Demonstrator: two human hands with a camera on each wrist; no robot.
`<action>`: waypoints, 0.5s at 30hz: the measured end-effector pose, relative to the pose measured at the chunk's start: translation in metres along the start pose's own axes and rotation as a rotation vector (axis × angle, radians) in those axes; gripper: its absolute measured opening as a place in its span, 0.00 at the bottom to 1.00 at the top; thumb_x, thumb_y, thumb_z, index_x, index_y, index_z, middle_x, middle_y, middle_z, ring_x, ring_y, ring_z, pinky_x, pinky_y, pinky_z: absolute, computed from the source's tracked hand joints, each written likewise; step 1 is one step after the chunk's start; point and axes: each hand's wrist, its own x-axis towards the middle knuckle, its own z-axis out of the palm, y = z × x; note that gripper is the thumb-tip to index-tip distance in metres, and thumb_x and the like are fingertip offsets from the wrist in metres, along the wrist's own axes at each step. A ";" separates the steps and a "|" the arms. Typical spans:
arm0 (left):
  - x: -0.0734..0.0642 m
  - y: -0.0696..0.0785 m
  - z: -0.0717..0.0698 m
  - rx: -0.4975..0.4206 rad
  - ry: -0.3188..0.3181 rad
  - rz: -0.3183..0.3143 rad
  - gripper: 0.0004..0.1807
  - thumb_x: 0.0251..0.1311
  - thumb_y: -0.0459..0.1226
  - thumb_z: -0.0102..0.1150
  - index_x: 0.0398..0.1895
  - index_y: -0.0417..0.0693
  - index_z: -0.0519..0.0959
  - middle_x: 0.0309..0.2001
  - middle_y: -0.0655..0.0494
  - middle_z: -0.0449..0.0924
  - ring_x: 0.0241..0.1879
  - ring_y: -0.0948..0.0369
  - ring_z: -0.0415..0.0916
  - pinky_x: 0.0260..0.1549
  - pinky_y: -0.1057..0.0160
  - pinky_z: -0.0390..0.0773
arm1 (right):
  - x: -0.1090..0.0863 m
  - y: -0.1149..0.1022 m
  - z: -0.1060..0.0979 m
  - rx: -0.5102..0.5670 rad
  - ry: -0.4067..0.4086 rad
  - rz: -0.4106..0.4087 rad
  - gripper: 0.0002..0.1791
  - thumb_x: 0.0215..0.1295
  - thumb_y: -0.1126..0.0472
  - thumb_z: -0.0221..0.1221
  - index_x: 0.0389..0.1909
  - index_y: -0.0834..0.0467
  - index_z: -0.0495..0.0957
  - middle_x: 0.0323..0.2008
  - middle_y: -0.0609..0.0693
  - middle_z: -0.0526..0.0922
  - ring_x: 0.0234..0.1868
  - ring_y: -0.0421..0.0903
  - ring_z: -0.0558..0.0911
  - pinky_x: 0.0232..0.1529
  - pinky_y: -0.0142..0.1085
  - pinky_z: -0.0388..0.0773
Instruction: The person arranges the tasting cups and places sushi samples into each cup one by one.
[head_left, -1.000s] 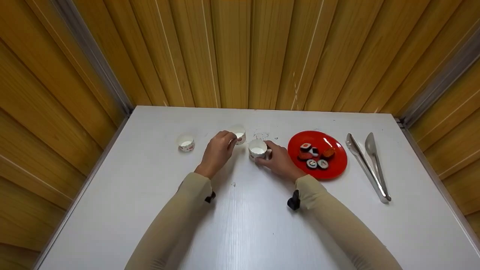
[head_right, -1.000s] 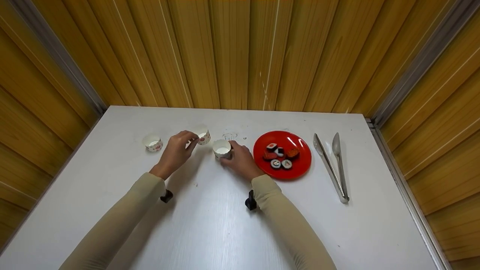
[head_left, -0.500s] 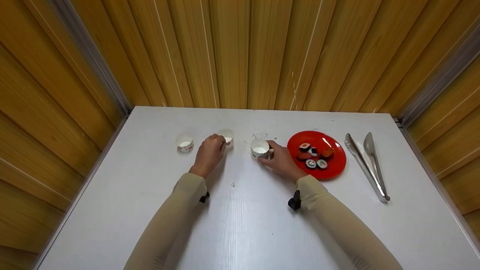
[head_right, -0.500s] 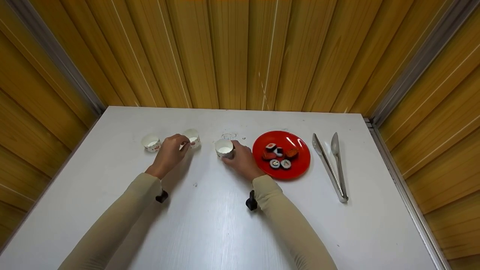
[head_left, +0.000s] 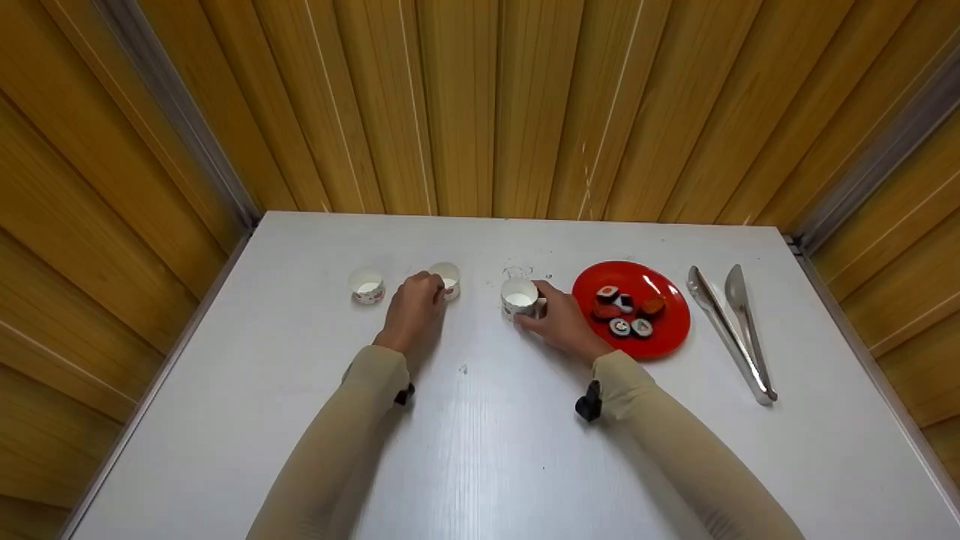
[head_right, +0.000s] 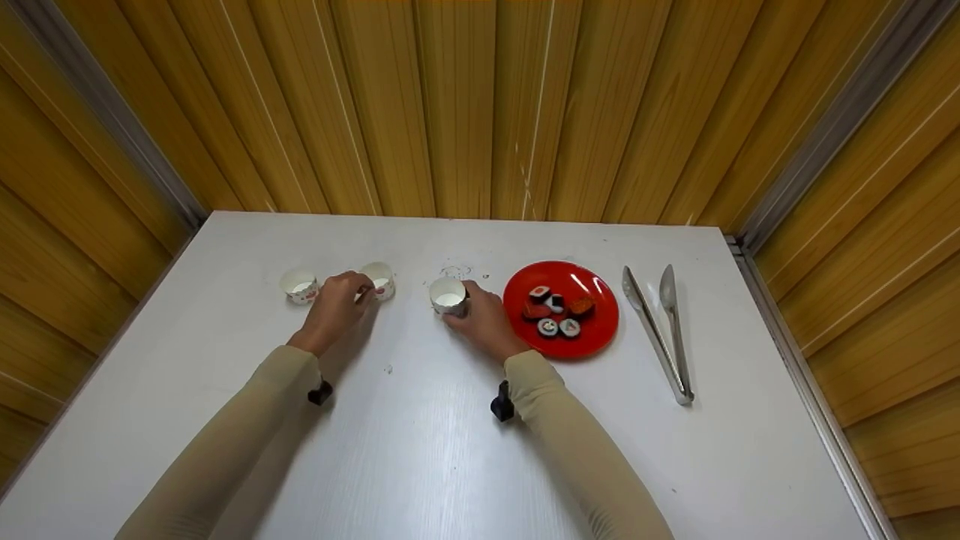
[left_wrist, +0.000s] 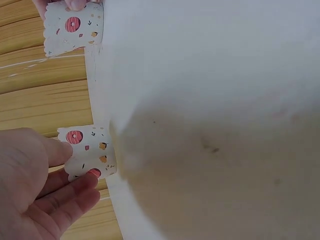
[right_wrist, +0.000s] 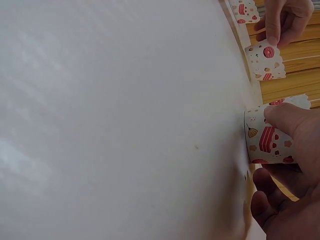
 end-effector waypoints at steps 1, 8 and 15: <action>0.000 0.000 0.000 0.003 0.000 0.002 0.04 0.67 0.26 0.61 0.38 0.34 0.85 0.34 0.45 0.82 0.33 0.55 0.79 0.34 0.56 0.81 | 0.000 0.000 0.000 -0.002 0.003 -0.003 0.35 0.63 0.58 0.72 0.69 0.60 0.70 0.61 0.57 0.80 0.51 0.53 0.78 0.55 0.45 0.79; 0.000 -0.002 0.002 0.027 -0.027 -0.029 0.04 0.68 0.27 0.61 0.39 0.34 0.85 0.35 0.45 0.82 0.36 0.53 0.80 0.36 0.55 0.81 | -0.002 -0.002 0.000 0.004 0.006 -0.021 0.36 0.63 0.59 0.73 0.69 0.61 0.70 0.62 0.57 0.80 0.56 0.53 0.78 0.60 0.47 0.76; 0.002 -0.004 0.002 0.021 -0.059 -0.020 0.06 0.69 0.27 0.61 0.41 0.35 0.87 0.37 0.44 0.84 0.40 0.51 0.81 0.41 0.54 0.82 | -0.002 -0.001 0.000 0.012 0.005 -0.024 0.36 0.63 0.60 0.72 0.70 0.61 0.70 0.62 0.58 0.80 0.55 0.53 0.78 0.60 0.48 0.76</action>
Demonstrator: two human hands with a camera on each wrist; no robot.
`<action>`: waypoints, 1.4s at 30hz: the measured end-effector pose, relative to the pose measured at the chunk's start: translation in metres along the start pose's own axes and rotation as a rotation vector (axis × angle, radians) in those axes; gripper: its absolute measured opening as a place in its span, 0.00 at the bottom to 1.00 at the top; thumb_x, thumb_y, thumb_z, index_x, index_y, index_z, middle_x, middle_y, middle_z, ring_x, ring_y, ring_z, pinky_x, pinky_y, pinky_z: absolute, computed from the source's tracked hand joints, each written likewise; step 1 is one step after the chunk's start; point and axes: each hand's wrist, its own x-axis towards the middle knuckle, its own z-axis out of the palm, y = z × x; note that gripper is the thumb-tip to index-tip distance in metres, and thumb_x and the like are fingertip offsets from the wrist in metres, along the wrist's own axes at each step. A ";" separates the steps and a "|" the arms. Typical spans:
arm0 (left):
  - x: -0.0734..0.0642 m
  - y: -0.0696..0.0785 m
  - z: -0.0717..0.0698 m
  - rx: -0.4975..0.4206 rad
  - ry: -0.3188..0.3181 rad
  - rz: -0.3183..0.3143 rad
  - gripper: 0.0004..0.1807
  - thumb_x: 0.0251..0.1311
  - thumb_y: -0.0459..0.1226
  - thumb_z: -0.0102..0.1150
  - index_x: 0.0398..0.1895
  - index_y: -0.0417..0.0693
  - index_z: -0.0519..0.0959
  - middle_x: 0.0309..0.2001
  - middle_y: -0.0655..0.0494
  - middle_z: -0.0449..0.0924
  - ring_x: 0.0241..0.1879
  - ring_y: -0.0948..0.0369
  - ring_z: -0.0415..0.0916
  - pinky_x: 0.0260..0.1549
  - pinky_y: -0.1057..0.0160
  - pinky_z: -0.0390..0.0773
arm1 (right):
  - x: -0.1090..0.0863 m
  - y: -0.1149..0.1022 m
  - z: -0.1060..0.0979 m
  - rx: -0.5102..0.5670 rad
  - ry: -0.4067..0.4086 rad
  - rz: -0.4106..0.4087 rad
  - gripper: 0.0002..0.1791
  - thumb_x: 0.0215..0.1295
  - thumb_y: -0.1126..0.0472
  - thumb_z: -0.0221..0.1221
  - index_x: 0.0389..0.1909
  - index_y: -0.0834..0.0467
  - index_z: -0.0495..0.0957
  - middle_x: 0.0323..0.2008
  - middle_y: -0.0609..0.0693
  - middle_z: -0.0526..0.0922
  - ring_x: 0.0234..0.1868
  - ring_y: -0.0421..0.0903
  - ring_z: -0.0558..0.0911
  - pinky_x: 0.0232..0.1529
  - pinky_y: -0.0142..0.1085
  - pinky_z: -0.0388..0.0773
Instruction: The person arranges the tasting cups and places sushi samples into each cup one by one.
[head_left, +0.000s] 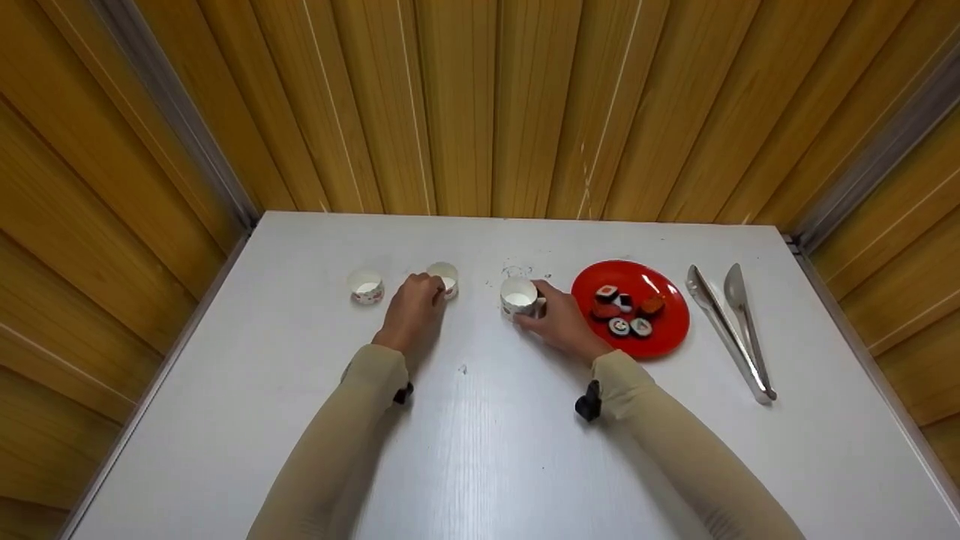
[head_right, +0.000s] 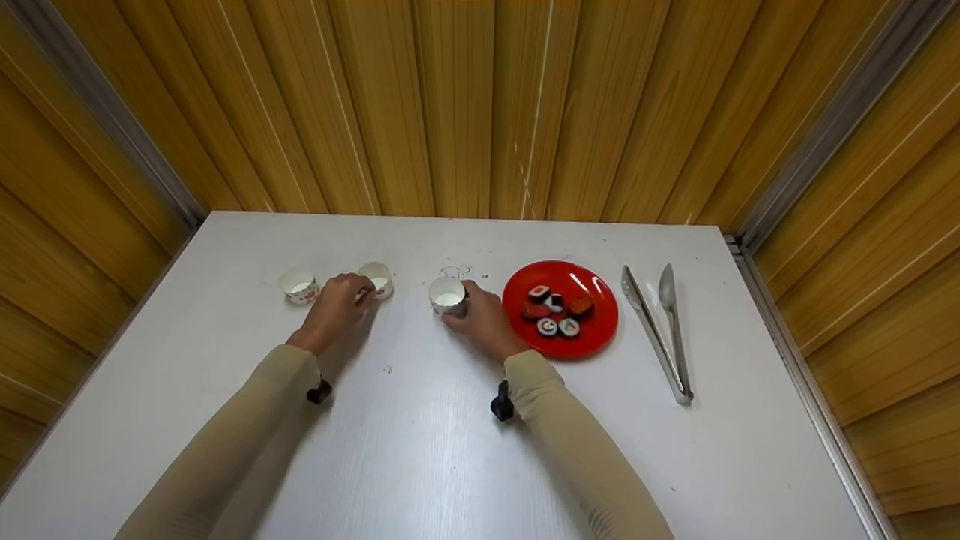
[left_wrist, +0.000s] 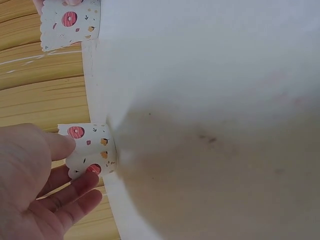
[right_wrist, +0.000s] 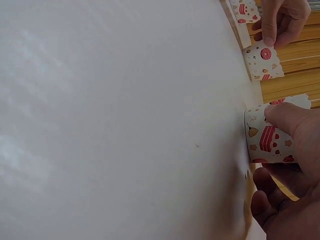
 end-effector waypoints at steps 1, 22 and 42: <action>0.000 0.000 0.000 0.003 -0.003 0.003 0.06 0.69 0.27 0.60 0.41 0.35 0.87 0.38 0.44 0.85 0.40 0.51 0.81 0.41 0.54 0.82 | 0.000 0.000 0.000 0.000 0.000 -0.001 0.36 0.63 0.60 0.72 0.69 0.61 0.70 0.62 0.58 0.80 0.56 0.53 0.78 0.60 0.49 0.76; -0.002 -0.001 0.000 0.041 0.048 0.022 0.06 0.67 0.28 0.64 0.42 0.37 0.88 0.39 0.44 0.86 0.40 0.49 0.81 0.42 0.52 0.81 | 0.001 -0.001 0.002 -0.020 -0.016 0.010 0.36 0.64 0.58 0.72 0.70 0.60 0.69 0.62 0.57 0.79 0.53 0.53 0.78 0.58 0.47 0.78; 0.009 0.072 0.007 0.110 0.054 0.332 0.09 0.64 0.36 0.70 0.46 0.45 0.88 0.47 0.52 0.87 0.44 0.52 0.80 0.43 0.55 0.79 | 0.003 0.002 0.001 -0.004 0.005 0.002 0.35 0.63 0.61 0.72 0.69 0.60 0.71 0.61 0.58 0.81 0.54 0.53 0.79 0.60 0.49 0.77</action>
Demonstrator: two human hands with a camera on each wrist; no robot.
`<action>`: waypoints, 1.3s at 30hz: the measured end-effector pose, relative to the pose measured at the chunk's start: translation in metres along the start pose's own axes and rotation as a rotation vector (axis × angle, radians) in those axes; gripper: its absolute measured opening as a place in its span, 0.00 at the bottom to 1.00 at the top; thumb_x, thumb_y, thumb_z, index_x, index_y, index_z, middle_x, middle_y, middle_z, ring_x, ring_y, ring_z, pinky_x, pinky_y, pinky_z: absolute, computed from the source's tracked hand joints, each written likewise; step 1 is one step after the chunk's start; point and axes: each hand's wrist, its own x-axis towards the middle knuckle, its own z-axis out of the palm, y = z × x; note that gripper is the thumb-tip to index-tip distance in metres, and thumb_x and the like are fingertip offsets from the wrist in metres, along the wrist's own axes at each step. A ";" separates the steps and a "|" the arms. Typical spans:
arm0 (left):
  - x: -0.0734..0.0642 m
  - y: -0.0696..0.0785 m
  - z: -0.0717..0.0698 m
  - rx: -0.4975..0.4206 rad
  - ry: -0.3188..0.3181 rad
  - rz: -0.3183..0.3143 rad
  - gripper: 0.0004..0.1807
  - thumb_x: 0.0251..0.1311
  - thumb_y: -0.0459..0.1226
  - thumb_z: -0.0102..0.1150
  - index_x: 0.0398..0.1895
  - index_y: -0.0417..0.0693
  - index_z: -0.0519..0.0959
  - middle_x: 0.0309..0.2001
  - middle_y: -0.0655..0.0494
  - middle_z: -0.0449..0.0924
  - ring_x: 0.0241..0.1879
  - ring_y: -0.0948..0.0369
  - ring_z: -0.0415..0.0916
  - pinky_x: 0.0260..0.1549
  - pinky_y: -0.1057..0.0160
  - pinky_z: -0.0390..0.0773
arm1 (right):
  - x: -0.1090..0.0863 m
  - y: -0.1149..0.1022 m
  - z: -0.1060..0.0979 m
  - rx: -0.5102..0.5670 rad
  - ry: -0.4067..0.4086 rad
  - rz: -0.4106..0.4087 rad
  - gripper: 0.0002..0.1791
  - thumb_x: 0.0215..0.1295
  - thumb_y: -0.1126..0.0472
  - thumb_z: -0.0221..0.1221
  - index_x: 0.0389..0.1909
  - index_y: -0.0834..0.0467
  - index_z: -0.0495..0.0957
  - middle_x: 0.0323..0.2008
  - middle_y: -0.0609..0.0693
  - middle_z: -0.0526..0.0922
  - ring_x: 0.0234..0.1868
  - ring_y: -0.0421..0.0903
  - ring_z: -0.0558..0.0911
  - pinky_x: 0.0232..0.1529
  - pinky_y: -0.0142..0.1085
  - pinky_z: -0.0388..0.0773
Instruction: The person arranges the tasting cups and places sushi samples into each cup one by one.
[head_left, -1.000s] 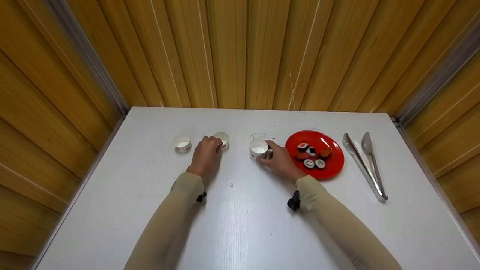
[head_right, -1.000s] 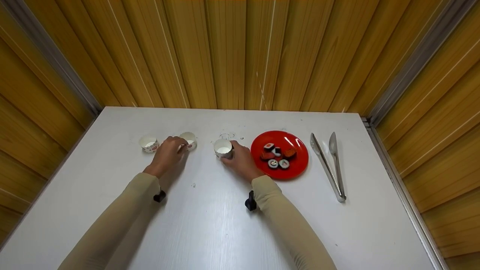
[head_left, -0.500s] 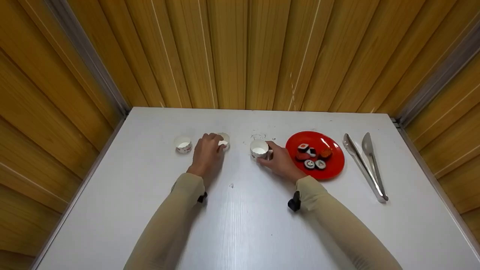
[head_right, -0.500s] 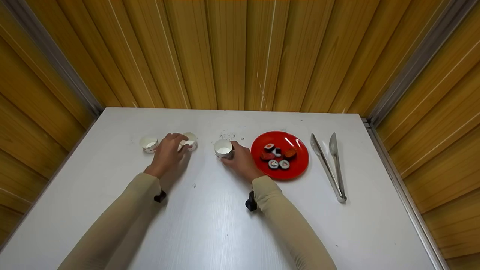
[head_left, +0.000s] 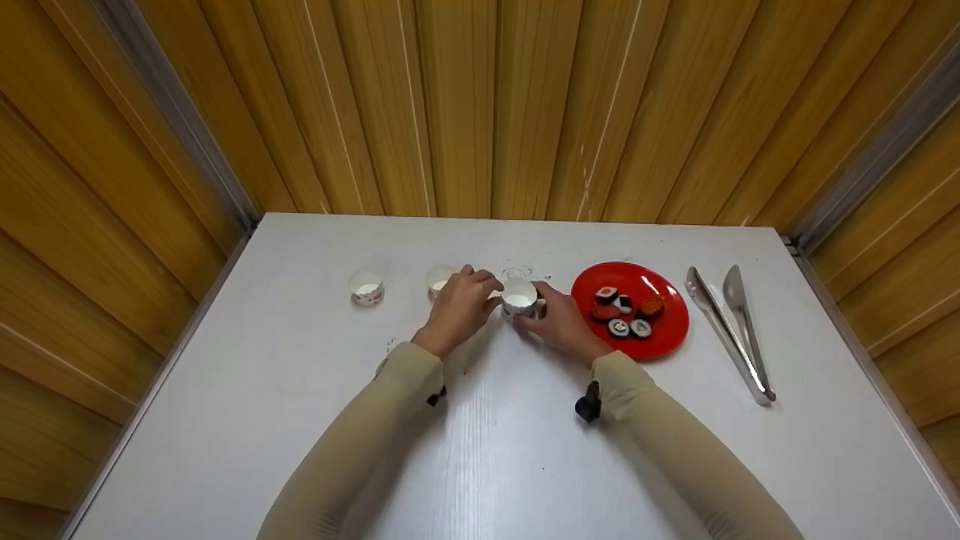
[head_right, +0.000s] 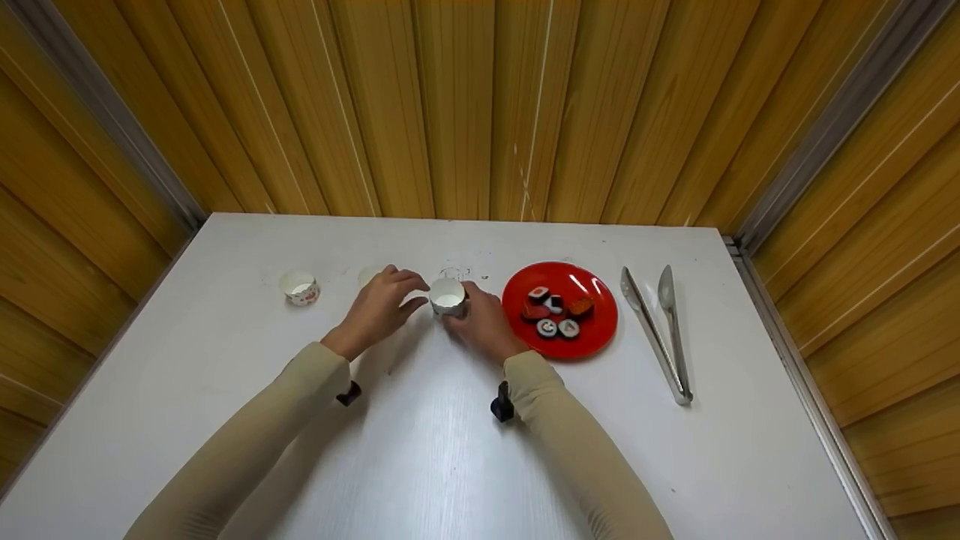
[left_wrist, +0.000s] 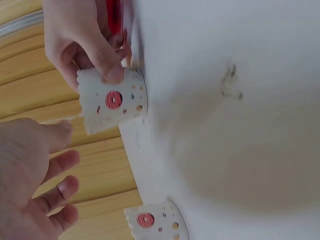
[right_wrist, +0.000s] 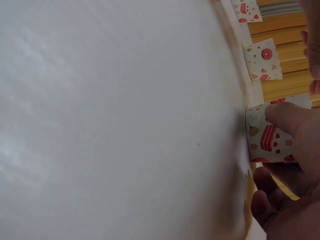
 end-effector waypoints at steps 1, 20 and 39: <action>0.001 0.003 0.001 0.006 -0.007 0.013 0.09 0.63 0.36 0.71 0.45 0.45 0.89 0.47 0.52 0.88 0.43 0.52 0.80 0.43 0.55 0.79 | 0.000 0.001 0.000 -0.003 0.004 -0.004 0.34 0.63 0.61 0.72 0.69 0.61 0.71 0.60 0.58 0.81 0.52 0.54 0.79 0.58 0.48 0.78; 0.008 0.013 0.019 0.047 -0.045 0.082 0.03 0.62 0.33 0.70 0.35 0.48 0.90 0.34 0.55 0.89 0.33 0.52 0.79 0.35 0.53 0.79 | 0.000 0.007 0.003 -0.006 0.031 -0.052 0.32 0.63 0.61 0.72 0.67 0.62 0.73 0.59 0.59 0.82 0.48 0.53 0.79 0.50 0.47 0.79; 0.010 0.014 0.009 -0.048 0.035 0.100 0.04 0.67 0.31 0.65 0.34 0.45 0.87 0.32 0.54 0.87 0.31 0.54 0.77 0.32 0.55 0.76 | -0.003 0.003 0.002 -0.038 0.014 -0.007 0.31 0.64 0.57 0.70 0.67 0.58 0.72 0.55 0.56 0.83 0.43 0.51 0.78 0.44 0.42 0.77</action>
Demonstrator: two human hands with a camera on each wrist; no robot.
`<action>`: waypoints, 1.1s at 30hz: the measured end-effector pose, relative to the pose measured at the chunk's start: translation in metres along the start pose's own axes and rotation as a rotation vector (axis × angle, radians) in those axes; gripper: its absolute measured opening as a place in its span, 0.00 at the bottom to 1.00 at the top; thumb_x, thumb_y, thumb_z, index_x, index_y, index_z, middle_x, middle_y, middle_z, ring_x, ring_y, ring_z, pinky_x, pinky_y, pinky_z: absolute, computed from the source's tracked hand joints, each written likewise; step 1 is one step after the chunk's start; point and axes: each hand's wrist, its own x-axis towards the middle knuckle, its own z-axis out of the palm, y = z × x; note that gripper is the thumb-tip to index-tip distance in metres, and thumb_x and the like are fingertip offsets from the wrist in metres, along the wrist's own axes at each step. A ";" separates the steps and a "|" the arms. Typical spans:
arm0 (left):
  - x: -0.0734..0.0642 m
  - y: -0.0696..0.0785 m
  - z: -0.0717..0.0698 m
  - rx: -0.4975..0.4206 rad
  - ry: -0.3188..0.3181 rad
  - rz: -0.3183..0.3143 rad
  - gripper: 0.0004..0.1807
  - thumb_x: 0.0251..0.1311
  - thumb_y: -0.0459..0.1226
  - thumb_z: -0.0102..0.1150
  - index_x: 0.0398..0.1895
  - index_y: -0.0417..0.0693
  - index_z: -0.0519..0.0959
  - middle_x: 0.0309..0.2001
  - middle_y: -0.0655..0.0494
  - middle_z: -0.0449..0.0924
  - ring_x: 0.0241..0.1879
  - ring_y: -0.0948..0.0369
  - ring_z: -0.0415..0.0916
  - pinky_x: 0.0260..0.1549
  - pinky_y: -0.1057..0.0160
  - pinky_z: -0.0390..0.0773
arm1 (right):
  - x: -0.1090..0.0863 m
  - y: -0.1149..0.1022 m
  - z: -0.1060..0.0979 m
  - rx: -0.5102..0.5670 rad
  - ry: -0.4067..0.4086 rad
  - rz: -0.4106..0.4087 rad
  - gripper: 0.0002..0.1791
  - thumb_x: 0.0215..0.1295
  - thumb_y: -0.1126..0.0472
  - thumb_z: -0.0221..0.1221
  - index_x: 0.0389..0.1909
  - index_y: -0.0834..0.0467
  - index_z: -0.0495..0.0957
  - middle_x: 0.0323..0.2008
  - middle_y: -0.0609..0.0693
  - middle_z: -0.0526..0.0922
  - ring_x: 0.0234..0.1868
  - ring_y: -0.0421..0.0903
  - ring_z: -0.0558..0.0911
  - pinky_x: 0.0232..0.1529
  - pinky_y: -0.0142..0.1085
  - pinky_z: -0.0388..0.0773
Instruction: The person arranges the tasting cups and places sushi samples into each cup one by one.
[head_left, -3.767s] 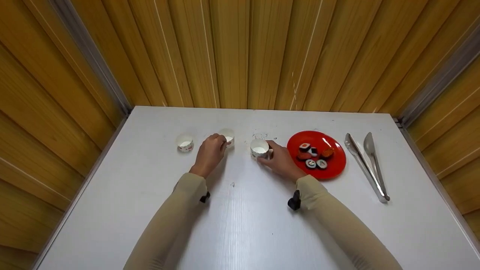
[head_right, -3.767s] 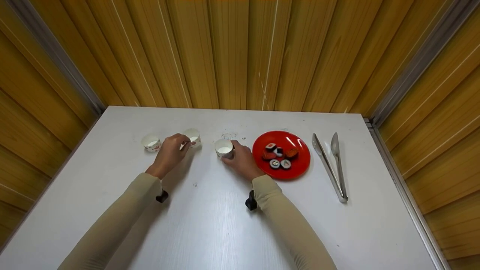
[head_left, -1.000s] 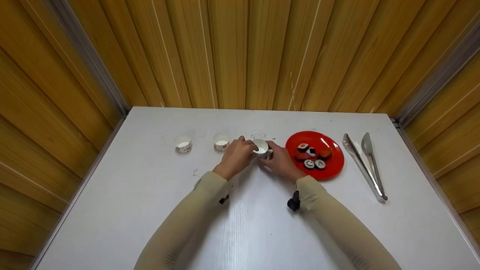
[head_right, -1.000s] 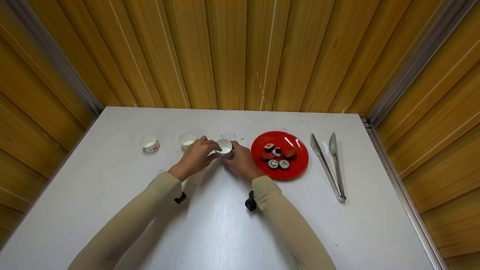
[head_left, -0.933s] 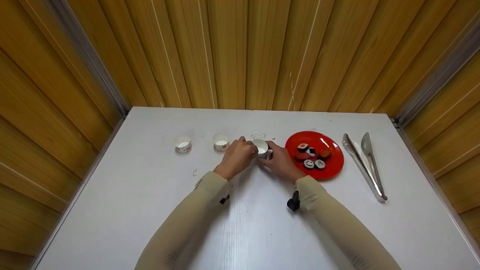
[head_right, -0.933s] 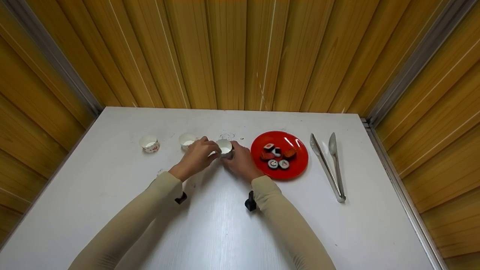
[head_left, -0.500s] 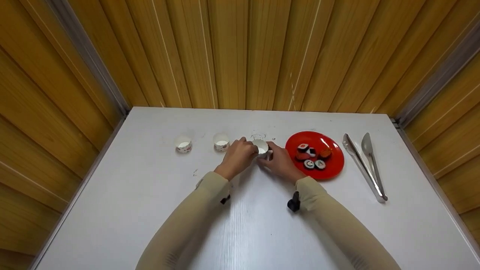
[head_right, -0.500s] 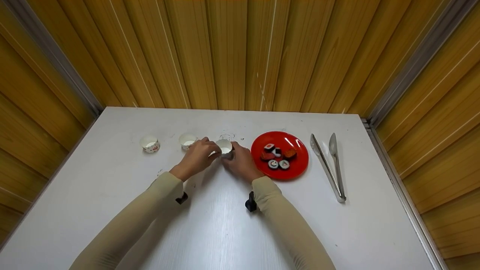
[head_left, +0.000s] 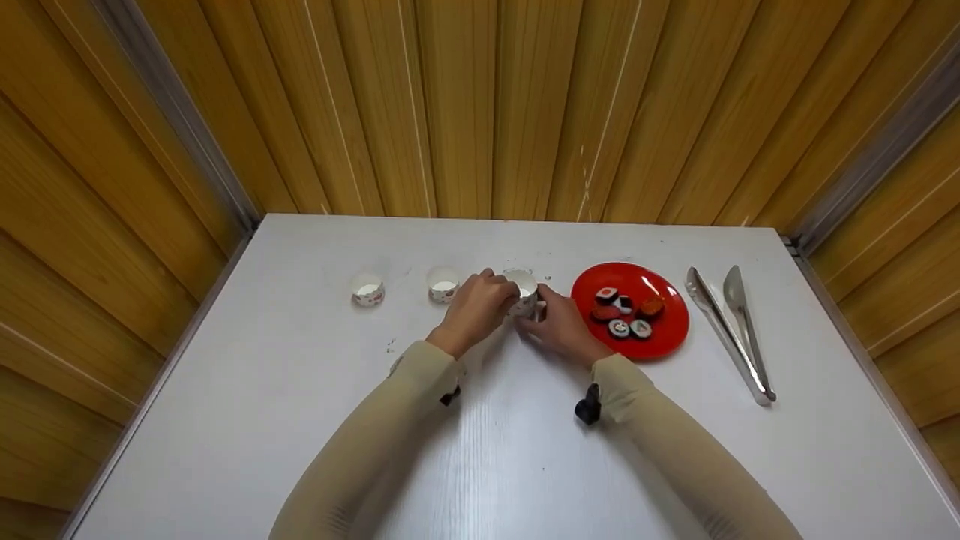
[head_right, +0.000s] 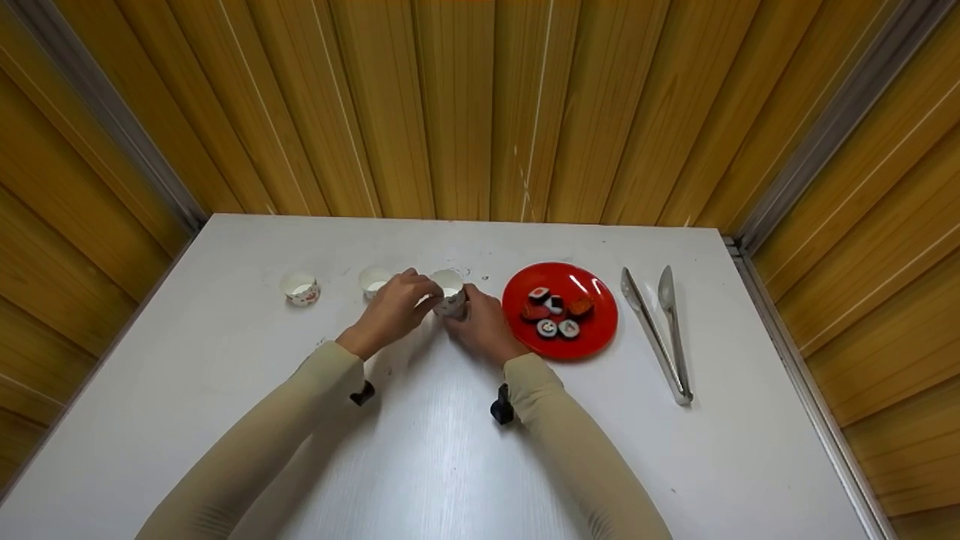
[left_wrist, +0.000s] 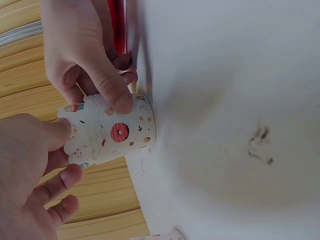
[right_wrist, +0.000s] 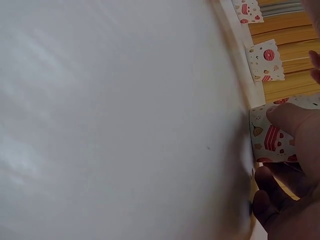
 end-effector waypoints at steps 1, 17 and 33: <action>0.001 0.000 -0.001 -0.003 0.010 0.001 0.04 0.67 0.31 0.65 0.35 0.45 0.87 0.33 0.54 0.87 0.31 0.55 0.77 0.33 0.56 0.76 | 0.000 0.000 0.000 -0.001 -0.001 0.003 0.31 0.64 0.57 0.71 0.66 0.57 0.73 0.55 0.56 0.83 0.43 0.51 0.78 0.45 0.42 0.77; 0.006 -0.002 -0.010 -0.095 0.090 -0.032 0.04 0.68 0.33 0.65 0.41 0.45 0.88 0.38 0.54 0.88 0.36 0.56 0.79 0.36 0.57 0.79 | -0.017 0.001 -0.003 0.016 0.010 0.009 0.31 0.62 0.58 0.72 0.65 0.59 0.74 0.54 0.55 0.83 0.43 0.51 0.78 0.44 0.42 0.77; 0.017 -0.009 0.004 -0.110 0.020 -0.109 0.06 0.71 0.32 0.61 0.42 0.43 0.87 0.37 0.51 0.86 0.39 0.55 0.82 0.41 0.57 0.82 | -0.039 0.001 -0.012 -0.008 -0.008 0.030 0.33 0.62 0.59 0.73 0.66 0.59 0.73 0.58 0.53 0.83 0.47 0.50 0.77 0.49 0.41 0.74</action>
